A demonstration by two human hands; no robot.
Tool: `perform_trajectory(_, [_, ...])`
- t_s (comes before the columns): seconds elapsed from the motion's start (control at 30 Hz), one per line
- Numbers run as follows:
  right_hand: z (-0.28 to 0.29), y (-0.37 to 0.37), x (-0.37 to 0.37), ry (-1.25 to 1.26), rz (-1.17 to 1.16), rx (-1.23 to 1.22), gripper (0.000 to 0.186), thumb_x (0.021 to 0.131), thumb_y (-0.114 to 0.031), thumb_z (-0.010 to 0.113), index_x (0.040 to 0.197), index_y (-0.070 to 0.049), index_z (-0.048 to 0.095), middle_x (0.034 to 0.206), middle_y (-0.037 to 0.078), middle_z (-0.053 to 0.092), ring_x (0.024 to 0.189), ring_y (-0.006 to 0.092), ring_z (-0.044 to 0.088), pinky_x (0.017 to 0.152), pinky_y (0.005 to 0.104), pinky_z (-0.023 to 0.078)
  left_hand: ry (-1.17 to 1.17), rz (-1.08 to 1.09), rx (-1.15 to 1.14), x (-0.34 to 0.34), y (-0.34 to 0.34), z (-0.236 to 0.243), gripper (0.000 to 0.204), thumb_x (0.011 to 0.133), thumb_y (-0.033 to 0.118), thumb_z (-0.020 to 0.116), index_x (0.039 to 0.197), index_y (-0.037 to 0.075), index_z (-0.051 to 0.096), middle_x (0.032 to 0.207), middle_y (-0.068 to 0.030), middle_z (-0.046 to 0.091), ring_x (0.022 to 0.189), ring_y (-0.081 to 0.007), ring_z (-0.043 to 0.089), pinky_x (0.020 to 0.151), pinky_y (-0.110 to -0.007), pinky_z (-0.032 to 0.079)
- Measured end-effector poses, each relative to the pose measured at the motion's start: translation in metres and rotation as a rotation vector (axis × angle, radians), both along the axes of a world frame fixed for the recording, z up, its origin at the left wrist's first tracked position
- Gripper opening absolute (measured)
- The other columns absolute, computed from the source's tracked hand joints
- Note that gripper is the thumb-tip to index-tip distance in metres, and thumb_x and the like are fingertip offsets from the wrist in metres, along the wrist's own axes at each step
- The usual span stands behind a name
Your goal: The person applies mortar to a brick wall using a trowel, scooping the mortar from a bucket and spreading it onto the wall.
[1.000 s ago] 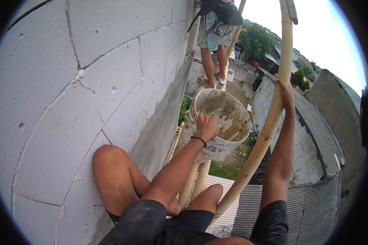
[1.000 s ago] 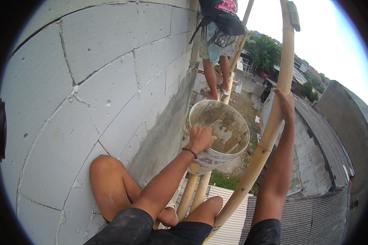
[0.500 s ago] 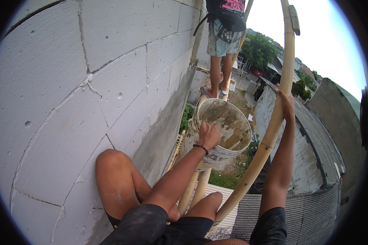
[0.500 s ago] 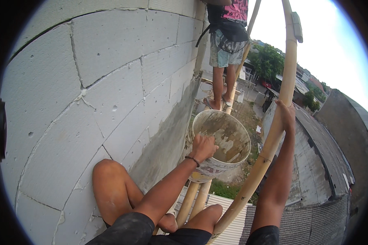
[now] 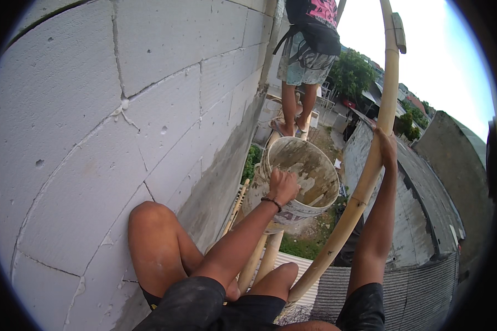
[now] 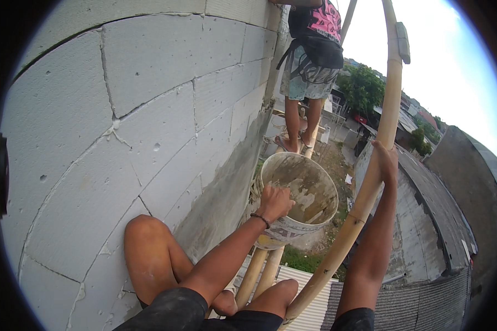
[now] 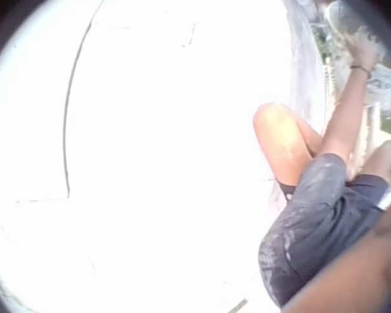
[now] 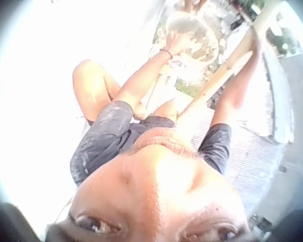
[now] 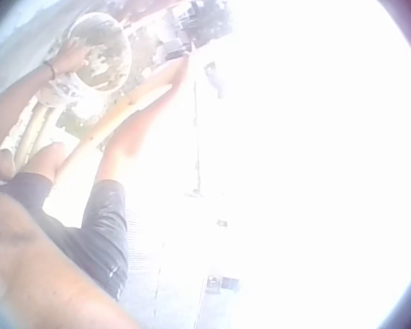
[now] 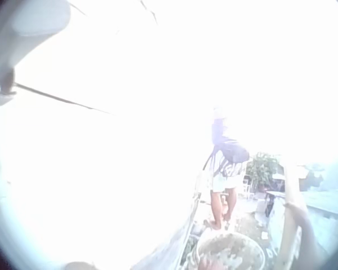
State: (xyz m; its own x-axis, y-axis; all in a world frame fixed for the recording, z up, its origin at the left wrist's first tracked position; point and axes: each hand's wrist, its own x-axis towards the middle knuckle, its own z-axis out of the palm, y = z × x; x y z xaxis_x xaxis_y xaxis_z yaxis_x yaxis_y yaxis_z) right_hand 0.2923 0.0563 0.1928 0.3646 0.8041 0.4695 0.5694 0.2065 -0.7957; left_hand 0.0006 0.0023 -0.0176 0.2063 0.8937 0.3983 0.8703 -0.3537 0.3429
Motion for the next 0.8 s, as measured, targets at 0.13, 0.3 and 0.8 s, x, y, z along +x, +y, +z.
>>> perform_trajectory(0.13, [0.001, -0.003, -0.001, -0.003, 0.023, 0.003, 0.049, 0.078, -0.040, 0.074, 0.104, 0.000, 0.061, 0.081, 0.007, 0.062, 0.069, 0.0169, 0.060, 0.065, 0.0340, 0.049, -0.035, -0.026, -0.042, 0.000, 0.000, 0.002, 0.033, 0.084, 0.038, 0.071, 0.091, 0.007, 0.071, 0.089, -0.0164, 0.073, 0.086, -0.0313, 0.069, 0.085, -0.042, 0.042])
perform_trajectory(0.3, [0.000, -0.003, -0.002, -0.011, 0.034, 0.027, 0.051, 0.077, -0.041, 0.074, 0.104, 0.000, 0.060, 0.081, 0.007, 0.062, 0.069, 0.0167, 0.060, 0.065, 0.0339, 0.049, -0.009, -0.004, 0.028, 0.000, 0.004, -0.006, 0.029, 0.082, 0.039, 0.072, 0.086, 0.010, 0.071, 0.080, -0.0135, 0.072, 0.081, -0.0276, 0.069, 0.085, -0.039, 0.039])
perform_trajectory(0.8, [-0.001, -0.001, 0.000, -0.019, -0.013, 0.012, 0.054, 0.077, -0.043, 0.074, 0.104, 0.001, 0.059, 0.082, 0.008, 0.062, 0.070, 0.0182, 0.061, 0.067, 0.0341, 0.049, -0.010, -0.022, -0.014, 0.000, 0.000, 0.003, 0.031, 0.084, 0.037, 0.071, 0.089, 0.007, 0.071, 0.088, -0.0156, 0.072, 0.086, -0.0310, 0.068, 0.086, -0.041, 0.041])
